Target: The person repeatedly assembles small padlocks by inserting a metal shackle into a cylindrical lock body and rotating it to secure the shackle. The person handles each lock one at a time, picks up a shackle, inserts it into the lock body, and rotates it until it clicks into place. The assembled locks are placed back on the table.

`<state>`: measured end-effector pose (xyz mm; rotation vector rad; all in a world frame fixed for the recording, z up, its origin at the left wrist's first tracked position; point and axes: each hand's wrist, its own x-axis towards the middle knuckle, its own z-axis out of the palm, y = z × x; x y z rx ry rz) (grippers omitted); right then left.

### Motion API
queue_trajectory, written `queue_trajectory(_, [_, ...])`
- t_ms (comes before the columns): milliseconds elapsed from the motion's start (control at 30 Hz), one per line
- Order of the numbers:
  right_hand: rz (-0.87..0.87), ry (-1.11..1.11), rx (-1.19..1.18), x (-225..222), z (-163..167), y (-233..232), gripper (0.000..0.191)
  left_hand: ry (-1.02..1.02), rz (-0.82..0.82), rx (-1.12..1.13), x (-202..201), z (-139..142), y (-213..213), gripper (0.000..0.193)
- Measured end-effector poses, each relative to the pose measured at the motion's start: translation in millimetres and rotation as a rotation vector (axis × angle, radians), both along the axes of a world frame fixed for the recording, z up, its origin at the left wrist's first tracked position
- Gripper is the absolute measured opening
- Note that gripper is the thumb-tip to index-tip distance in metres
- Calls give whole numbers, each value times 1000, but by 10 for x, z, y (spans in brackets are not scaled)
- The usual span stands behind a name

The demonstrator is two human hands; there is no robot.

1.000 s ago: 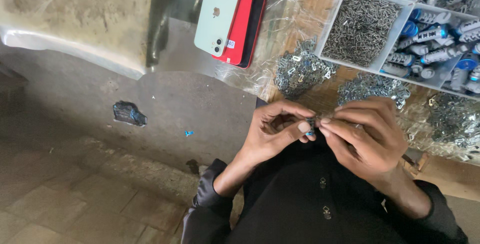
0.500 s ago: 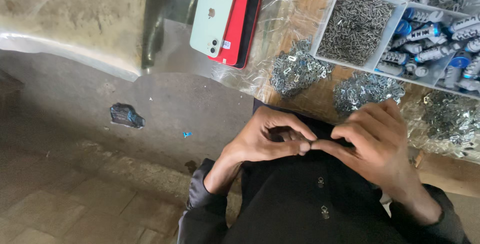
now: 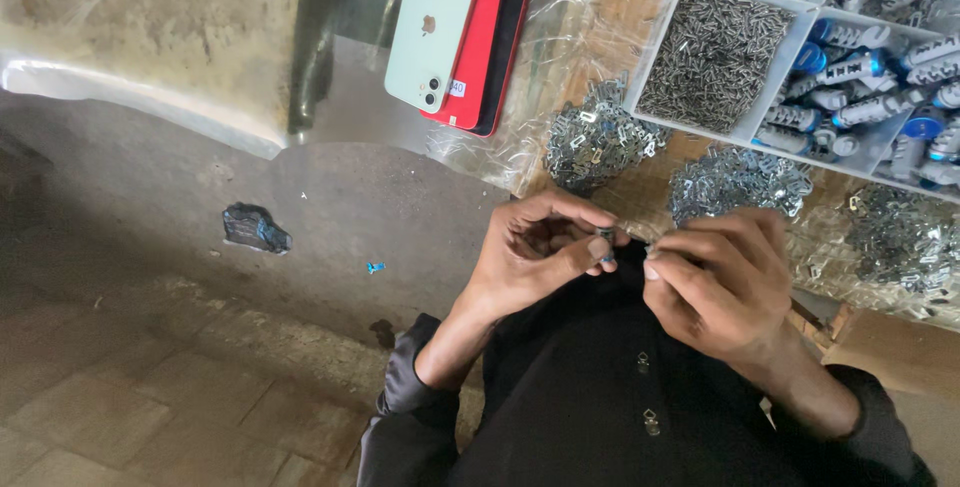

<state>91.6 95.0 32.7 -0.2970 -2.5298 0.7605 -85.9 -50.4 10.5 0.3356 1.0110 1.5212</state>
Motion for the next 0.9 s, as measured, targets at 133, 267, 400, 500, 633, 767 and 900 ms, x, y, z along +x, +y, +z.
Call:
queue_trajectory(133, [36, 53, -177, -97, 112, 28, 26, -24, -60, 19, 53, 21, 45, 21])
queue_trajectory(267, [50, -38, -199, -148, 178, 35, 27, -35, -89, 45, 60, 24, 74, 22])
queue_trajectory(400, [88, -95, -147, -114, 195, 46, 29, -39, -99, 9, 55, 32, 76, 22])
queue_trajectory(500, [136, -134, -96, -35, 152, 68, 25, 88, -137, 12, 36, 32, 82, 24])
queue_trajectory(633, [29, -130, -9, 46, 27, 118, 22, 258, -115, 93, 8, 45, 78, 19])
queue_trajectory(767, [-249, -396, 233, 71, -12, 122, 48, 91, 11, 18, 18, 50, 56, 17])
queue_trajectory(900, [-232, -464, 358, 47, 4, 67, 67, 92, 70, 4, 1, 5, 65, 20])
